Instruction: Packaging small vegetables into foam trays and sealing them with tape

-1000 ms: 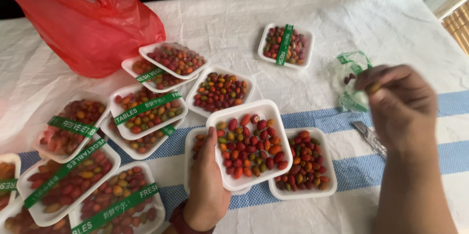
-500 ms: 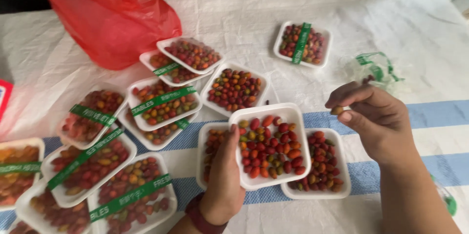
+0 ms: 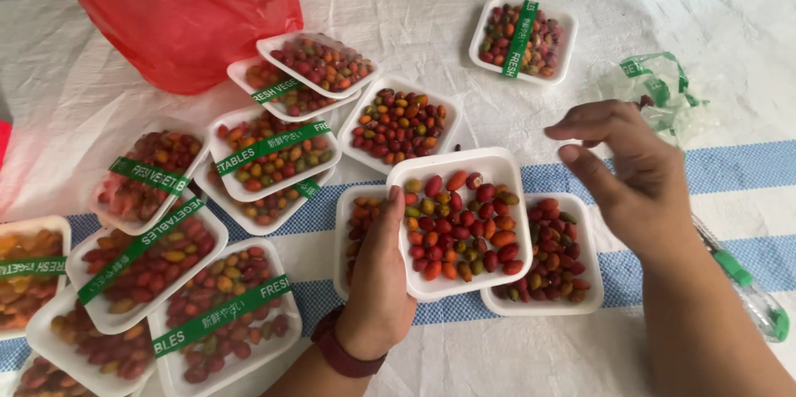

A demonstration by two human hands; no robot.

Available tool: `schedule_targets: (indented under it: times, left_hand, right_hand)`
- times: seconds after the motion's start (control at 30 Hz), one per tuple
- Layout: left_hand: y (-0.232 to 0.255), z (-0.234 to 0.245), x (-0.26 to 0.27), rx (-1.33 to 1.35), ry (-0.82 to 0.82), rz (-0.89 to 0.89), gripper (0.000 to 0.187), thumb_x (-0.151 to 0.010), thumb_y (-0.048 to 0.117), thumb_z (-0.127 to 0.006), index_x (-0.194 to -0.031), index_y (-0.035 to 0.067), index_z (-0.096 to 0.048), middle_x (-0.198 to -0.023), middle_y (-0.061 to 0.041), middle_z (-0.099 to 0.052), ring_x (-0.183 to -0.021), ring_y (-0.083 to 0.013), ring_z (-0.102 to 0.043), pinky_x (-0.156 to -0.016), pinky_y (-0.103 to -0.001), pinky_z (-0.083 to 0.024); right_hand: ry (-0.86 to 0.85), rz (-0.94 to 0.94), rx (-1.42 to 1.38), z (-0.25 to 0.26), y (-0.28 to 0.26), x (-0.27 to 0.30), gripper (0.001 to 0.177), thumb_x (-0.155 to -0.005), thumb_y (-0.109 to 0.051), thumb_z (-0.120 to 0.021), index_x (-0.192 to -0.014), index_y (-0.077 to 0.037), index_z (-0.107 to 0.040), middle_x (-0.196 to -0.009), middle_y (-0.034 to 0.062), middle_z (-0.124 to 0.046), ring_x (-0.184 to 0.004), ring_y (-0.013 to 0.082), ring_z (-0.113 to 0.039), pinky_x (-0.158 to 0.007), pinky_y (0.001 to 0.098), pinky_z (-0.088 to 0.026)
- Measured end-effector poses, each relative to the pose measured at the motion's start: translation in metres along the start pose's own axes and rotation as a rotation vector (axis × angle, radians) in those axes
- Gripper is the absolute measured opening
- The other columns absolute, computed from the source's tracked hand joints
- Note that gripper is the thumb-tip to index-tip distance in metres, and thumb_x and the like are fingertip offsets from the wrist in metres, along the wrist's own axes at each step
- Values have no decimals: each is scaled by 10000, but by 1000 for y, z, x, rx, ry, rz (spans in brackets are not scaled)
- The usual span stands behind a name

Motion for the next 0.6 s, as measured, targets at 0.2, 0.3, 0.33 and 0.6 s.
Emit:
schedule_targets:
  times: [0.2, 0.3, 0.33, 0.6]
  left_hand:
    - [0, 0, 2, -50, -4, 29, 603, -911, 394, -478, -1366, 39, -651, -1413, -145, -696, -1356, -269, -622, -1144, -450, -482]
    - [-5, 3, -3, -33, -116, -56, 572, -943, 381, -479, -1340, 6, -648, -1386, -168, -692, -1332, -269, -621, -1158, -438, -467]
    - [-4, 2, -2, -32, -114, -59, 572, -943, 381, -479, -1340, 6, -648, -1386, -168, -692, -1332, -269, -621, -1158, -438, -467]
    - [-10, 6, 0, -333, -83, -65, 565, -945, 436, -441, -1323, 90, -678, -1385, -67, -708, -1334, -168, -606, -1163, -338, -426]
  right_hand:
    - [20, -7, -48, 0, 3, 1, 61, -1019, 8, -652, -1061, -14, -689, -1097, 126, -658, -1144, 246, -614, -1052, 371, -486]
    - [-63, 53, 22, -8, -5, 1, 125, -954, -58, -696, -1078, -60, -709, -1118, 93, -664, -1184, 229, -604, -1127, 418, -448]
    - [-65, 55, 20, -10, -3, 3, 125, -954, -58, -696, -1078, -60, -709, -1118, 93, -664, -1184, 229, -604, -1127, 418, -448]
    - [-168, 256, 425, -36, -25, 7, 271, -838, -249, -786, -1100, -182, -764, -1198, 103, -615, -1073, 308, -482, -980, 448, -394]
Point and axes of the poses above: each hand's wrist, its own x-axis away from the middle knuckle, its own z-axis out of the back of the hand, y = z × x, the point moved 5 cm from there along -x, towards the middle knuckle
